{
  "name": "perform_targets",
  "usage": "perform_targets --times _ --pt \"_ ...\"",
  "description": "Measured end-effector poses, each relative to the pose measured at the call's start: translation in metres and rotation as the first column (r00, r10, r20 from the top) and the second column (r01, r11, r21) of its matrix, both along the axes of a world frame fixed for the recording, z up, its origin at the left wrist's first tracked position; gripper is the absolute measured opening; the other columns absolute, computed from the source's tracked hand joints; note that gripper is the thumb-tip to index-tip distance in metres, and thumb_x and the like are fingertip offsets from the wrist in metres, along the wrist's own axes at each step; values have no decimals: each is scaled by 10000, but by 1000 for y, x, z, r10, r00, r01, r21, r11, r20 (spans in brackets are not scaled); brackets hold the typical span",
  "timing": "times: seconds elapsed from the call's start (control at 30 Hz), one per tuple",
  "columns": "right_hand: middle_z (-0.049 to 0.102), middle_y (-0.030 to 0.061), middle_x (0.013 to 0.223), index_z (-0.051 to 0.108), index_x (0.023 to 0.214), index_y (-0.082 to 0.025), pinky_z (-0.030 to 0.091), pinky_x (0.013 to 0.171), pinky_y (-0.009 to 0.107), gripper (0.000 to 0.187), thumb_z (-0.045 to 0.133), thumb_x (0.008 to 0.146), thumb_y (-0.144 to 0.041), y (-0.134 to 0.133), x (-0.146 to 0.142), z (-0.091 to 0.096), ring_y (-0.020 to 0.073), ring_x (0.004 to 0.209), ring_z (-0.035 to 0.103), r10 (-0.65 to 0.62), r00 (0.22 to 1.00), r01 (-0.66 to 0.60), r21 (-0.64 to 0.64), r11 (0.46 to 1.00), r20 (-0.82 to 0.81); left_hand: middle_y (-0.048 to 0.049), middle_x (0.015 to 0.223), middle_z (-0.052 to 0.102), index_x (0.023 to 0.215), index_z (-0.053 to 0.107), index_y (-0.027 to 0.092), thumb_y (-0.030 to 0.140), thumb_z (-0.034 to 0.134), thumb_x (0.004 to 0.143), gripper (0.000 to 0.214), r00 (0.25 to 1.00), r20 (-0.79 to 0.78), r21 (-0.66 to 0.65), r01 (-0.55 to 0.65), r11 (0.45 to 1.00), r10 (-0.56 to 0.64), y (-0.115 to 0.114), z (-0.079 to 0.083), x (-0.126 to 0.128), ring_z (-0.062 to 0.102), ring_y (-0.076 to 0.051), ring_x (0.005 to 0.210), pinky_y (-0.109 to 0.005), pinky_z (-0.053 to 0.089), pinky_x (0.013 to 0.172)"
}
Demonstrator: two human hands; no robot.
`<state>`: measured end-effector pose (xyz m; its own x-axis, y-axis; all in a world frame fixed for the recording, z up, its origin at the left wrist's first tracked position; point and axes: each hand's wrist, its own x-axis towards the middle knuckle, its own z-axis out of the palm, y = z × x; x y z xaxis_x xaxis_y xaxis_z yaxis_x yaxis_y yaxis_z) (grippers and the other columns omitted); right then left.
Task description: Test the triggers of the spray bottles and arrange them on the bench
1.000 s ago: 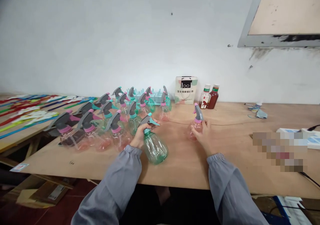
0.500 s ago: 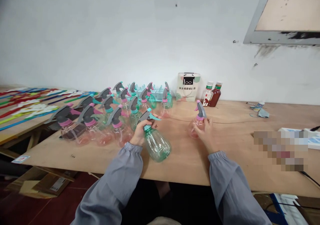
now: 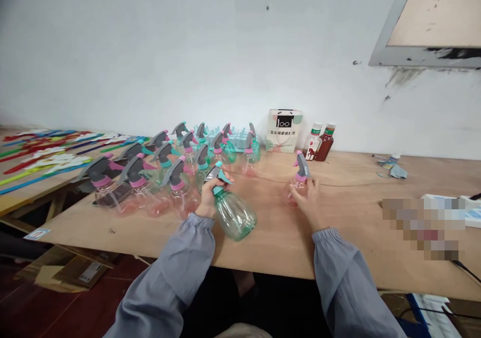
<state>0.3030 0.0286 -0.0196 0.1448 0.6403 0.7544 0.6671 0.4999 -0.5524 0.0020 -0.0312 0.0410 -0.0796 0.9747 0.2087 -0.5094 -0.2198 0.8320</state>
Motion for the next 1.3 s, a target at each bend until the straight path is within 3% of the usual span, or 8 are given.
perform_targets --times 0.1,0.3,0.53,0.67,0.8,0.97,1.13,1.3 --pt "480 58 972 606 1011 -208 460 911 458 394 664 749 -497 0 0 0 253 942 523 -3 1000 3 3 1000 -2 -17 636 607 604 537 191 245 527 496 122 1000 22 34 -20 999 20 0 -1 -1 525 -125 583 -247 404 520" --pt "465 55 955 615 1031 -200 458 907 467 416 668 745 -497 1 -1 -1 253 931 517 3 1000 -3 -25 1000 -13 -55 766 683 718 598 186 270 536 555 193 996 -39 7 79 997 -78 -3 0 3 656 -201 804 -299 501 654" --pt "472 50 961 605 1032 -209 466 899 452 409 672 755 -502 0 -1 -2 246 928 525 10 1000 -10 -9 1000 -23 -12 581 557 588 567 208 270 503 554 95 981 -145 175 -100 980 126 -3 -1 0 537 -141 593 -276 438 578" --pt "466 39 925 604 997 -212 473 880 457 426 680 738 -542 -1 -3 -1 242 885 525 -9 999 8 -30 1000 -30 -21 676 620 696 646 218 264 540 664 119 891 -361 336 -151 930 275 -1 10 5 598 -173 717 -310 483 716" --pt "470 42 920 617 1014 -202 469 900 472 453 680 735 -554 -2 -6 -1 251 896 531 -7 1000 6 -28 1000 -30 11 695 595 869 694 199 244 553 731 203 741 -480 417 -278 865 469 11 25 14 483 -115 588 -262 403 606" --pt "466 43 928 614 999 -206 471 900 472 468 682 720 -575 0 -6 -3 251 895 531 -4 999 3 -46 999 -37 22 698 587 895 678 183 189 551 736 204 641 -540 438 -340 832 546 43 20 22 499 -113 612 -252 399 642" --pt "461 43 932 613 1031 -205 473 901 470 486 686 720 -571 1 -6 -4 254 905 538 3 999 -6 -63 998 -46 35 660 557 896 677 187 218 617 739 171 672 -536 381 -349 856 512 65 5 28 504 -121 608 -252 402 649" --pt "465 50 966 573 1080 -209 482 904 491 592 715 687 -629 -2 -9 -6 267 955 525 -38 996 34 -51 998 -77 3 787 618 1014 661 217 381 729 749 320 709 -484 403 -341 850 514 61 8 31 588 -161 727 -285 452 761"
